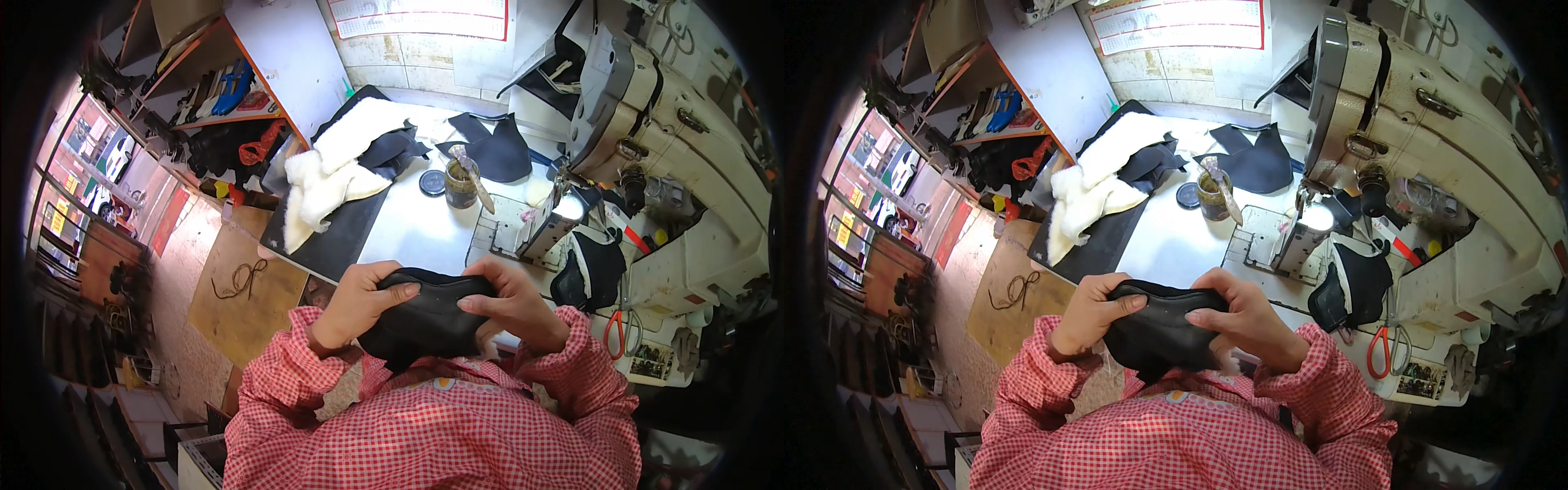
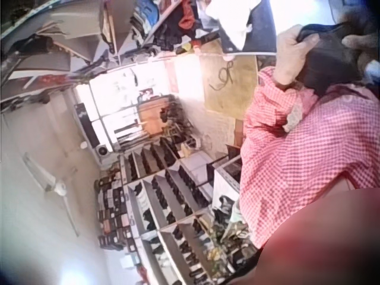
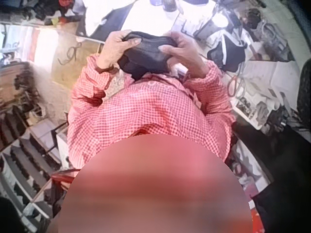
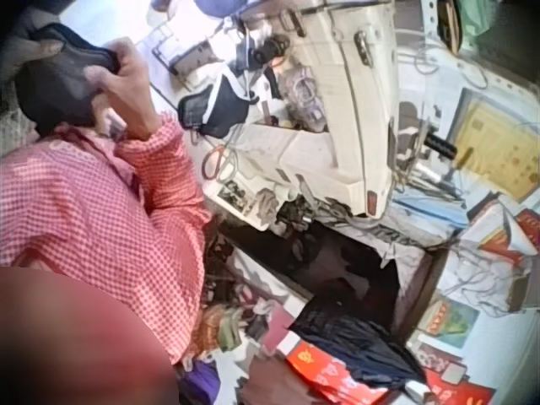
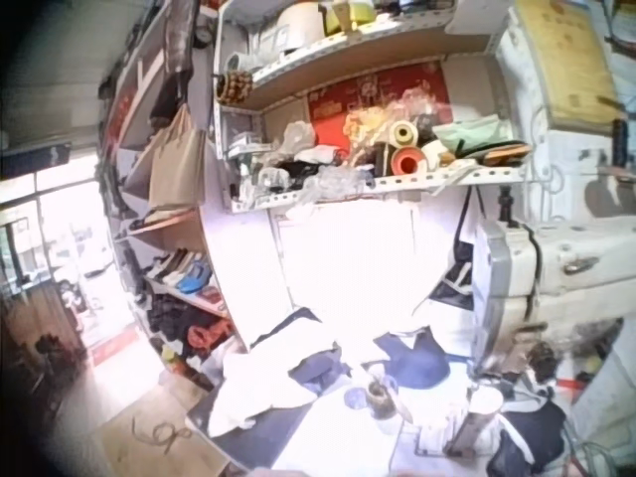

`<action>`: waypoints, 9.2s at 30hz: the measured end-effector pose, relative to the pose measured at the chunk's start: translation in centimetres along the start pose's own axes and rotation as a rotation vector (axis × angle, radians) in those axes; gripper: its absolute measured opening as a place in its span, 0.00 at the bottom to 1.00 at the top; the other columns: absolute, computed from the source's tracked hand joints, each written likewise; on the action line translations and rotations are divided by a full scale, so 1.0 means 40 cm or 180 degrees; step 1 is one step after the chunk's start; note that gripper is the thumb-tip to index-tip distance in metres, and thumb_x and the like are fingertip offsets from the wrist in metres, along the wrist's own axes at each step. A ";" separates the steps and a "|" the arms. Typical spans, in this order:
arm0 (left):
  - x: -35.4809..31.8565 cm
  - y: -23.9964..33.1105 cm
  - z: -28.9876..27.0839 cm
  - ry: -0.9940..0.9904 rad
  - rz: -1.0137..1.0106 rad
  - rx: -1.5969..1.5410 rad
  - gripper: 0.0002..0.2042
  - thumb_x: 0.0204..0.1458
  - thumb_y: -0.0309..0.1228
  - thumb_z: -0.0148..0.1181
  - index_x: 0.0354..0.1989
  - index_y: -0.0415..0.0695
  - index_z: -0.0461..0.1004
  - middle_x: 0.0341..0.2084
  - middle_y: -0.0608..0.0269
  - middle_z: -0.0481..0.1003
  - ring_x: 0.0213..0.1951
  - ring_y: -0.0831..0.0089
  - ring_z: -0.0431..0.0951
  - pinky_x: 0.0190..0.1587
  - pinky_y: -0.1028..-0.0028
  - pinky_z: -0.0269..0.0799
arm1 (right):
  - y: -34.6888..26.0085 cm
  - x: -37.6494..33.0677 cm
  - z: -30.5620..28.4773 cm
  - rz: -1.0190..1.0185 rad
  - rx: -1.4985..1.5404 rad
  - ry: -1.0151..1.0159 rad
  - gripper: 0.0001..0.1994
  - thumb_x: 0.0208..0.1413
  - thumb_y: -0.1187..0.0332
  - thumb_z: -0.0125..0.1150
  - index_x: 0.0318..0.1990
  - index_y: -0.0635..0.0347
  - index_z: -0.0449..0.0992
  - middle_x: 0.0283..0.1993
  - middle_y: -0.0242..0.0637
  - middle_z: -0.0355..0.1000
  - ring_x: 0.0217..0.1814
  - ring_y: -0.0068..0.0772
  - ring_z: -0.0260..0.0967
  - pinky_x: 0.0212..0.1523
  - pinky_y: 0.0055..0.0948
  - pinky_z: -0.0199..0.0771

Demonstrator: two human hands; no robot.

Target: The person aligns black and white fabric pieces on a worktable, trims edges with scissors, and applies adhesive with a brush to join the layers. The person repeatedly folds and presses the pieces to secure the bond.

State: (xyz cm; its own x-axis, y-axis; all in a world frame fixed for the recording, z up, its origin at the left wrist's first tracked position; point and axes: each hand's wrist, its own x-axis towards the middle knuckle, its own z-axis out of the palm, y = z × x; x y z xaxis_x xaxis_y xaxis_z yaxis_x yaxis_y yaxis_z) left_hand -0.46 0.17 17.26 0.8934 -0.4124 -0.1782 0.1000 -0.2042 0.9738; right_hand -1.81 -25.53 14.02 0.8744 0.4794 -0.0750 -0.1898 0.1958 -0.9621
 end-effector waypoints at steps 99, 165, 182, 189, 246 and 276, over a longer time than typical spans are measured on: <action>0.667 -0.235 -0.223 0.2535 0.2047 0.3395 0.08 0.49 0.25 0.58 0.39 0.44 0.76 0.39 0.60 0.74 0.44 0.59 0.75 0.44 0.62 0.74 | -0.088 -0.427 -0.359 0.0147 -0.2510 0.3583 0.29 0.62 0.64 0.62 0.65 0.72 0.62 0.63 0.53 0.67 0.62 0.45 0.65 0.63 0.39 0.63; 0.237 -0.400 0.016 0.1192 0.1370 0.3853 0.30 0.53 0.52 0.61 0.64 0.56 0.68 0.60 0.50 0.66 0.59 0.54 0.65 0.54 0.55 0.63 | 0.276 0.335 -0.155 -0.0750 0.0242 0.2130 0.40 0.60 0.83 0.55 0.75 0.48 0.43 0.50 0.41 0.73 0.40 0.27 0.74 0.45 0.27 0.79; 0.301 -0.420 -0.026 0.1044 0.2017 0.3665 0.15 0.54 0.42 0.62 0.49 0.54 0.77 0.40 0.62 0.70 0.39 0.66 0.72 0.37 0.69 0.72 | 0.009 0.389 -0.148 -0.1975 -0.1949 0.2582 0.06 0.61 0.71 0.64 0.37 0.63 0.74 0.28 0.27 0.72 0.29 0.13 0.65 0.29 0.16 0.66; 0.303 -0.418 -0.032 0.1070 0.2102 0.3510 0.15 0.54 0.42 0.62 0.48 0.54 0.78 0.39 0.63 0.69 0.38 0.66 0.72 0.37 0.69 0.72 | 0.048 0.455 -0.176 -0.1428 -0.2645 0.2606 0.10 0.57 0.65 0.67 0.35 0.63 0.77 0.27 0.39 0.79 0.27 0.28 0.76 0.31 0.27 0.75; 0.310 -0.433 -0.028 0.1471 0.2336 0.3306 0.09 0.46 0.33 0.63 0.34 0.44 0.77 0.33 0.63 0.70 0.37 0.67 0.72 0.37 0.69 0.69 | 0.133 0.391 -0.141 -0.0250 -0.1872 0.1665 0.05 0.49 0.74 0.55 0.28 0.65 0.76 0.21 0.27 0.67 0.22 0.16 0.59 0.23 0.18 0.57; 0.353 -0.427 -0.036 0.1439 0.2198 0.3549 0.11 0.47 0.34 0.63 0.37 0.44 0.78 0.34 0.63 0.70 0.38 0.66 0.72 0.37 0.68 0.70 | 0.186 0.353 -0.122 -0.0135 -0.1166 0.1902 0.05 0.55 0.71 0.58 0.30 0.62 0.76 0.21 0.29 0.70 0.20 0.18 0.64 0.21 0.20 0.62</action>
State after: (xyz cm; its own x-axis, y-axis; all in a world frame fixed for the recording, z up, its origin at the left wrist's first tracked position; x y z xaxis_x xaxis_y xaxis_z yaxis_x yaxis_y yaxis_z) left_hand 11.07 -0.87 -1.70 0.7023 -0.4426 0.5576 -0.6233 -0.7607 0.1812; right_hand 11.30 -21.49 4.52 0.9933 -0.0952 -0.0657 -0.0794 -0.1474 -0.9859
